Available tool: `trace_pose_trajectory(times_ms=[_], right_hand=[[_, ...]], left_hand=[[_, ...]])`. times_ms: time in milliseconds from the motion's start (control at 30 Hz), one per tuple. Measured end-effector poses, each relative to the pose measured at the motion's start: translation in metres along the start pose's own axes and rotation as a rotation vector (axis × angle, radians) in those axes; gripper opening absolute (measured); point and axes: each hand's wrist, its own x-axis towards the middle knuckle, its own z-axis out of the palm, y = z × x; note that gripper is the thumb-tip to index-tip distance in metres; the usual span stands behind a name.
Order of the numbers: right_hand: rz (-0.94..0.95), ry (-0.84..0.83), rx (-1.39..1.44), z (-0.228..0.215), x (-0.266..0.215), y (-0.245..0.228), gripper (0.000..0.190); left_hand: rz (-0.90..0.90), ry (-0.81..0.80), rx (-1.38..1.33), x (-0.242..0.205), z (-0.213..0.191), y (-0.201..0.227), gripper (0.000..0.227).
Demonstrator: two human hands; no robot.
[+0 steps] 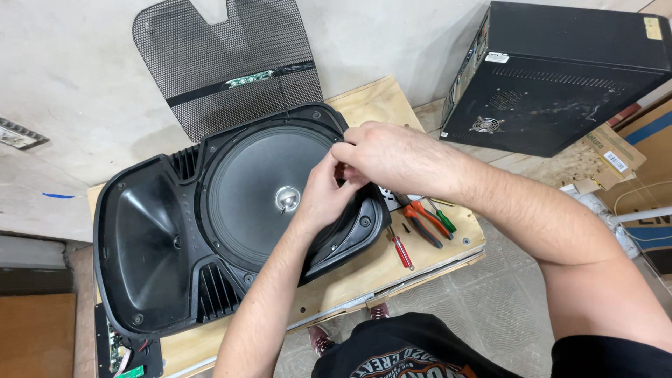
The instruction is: The person uses a screwdriver to remove screws from the perimeter of a large speaker cone and then removes the central dust cap. The removed screws are placed into a small plastic bag on the workbench.
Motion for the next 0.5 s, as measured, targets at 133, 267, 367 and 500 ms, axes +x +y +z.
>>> trace_pose_trajectory(times_ms=[133,267,367,500], right_hand=[[-0.098,-0.049,0.003,-0.03,-0.015,-0.007,0.011],[-0.031,-0.087,0.134,-0.038,-0.014,-0.001,0.017],[0.101,-0.118,0.125,-0.04,-0.016,-0.005,0.038],[0.197,-0.056,0.033,-0.02,-0.001,-0.006,0.067]], left_hand=[[-0.001,-0.142,-0.104,-0.003,-0.009,-0.013,0.006],[0.102,-0.087,-0.027,0.006,-0.008,-0.013,0.008],[0.105,0.034,0.061,0.005,0.001,-0.011,0.024],[0.069,0.116,0.104,0.012,0.011,-0.025,0.036]])
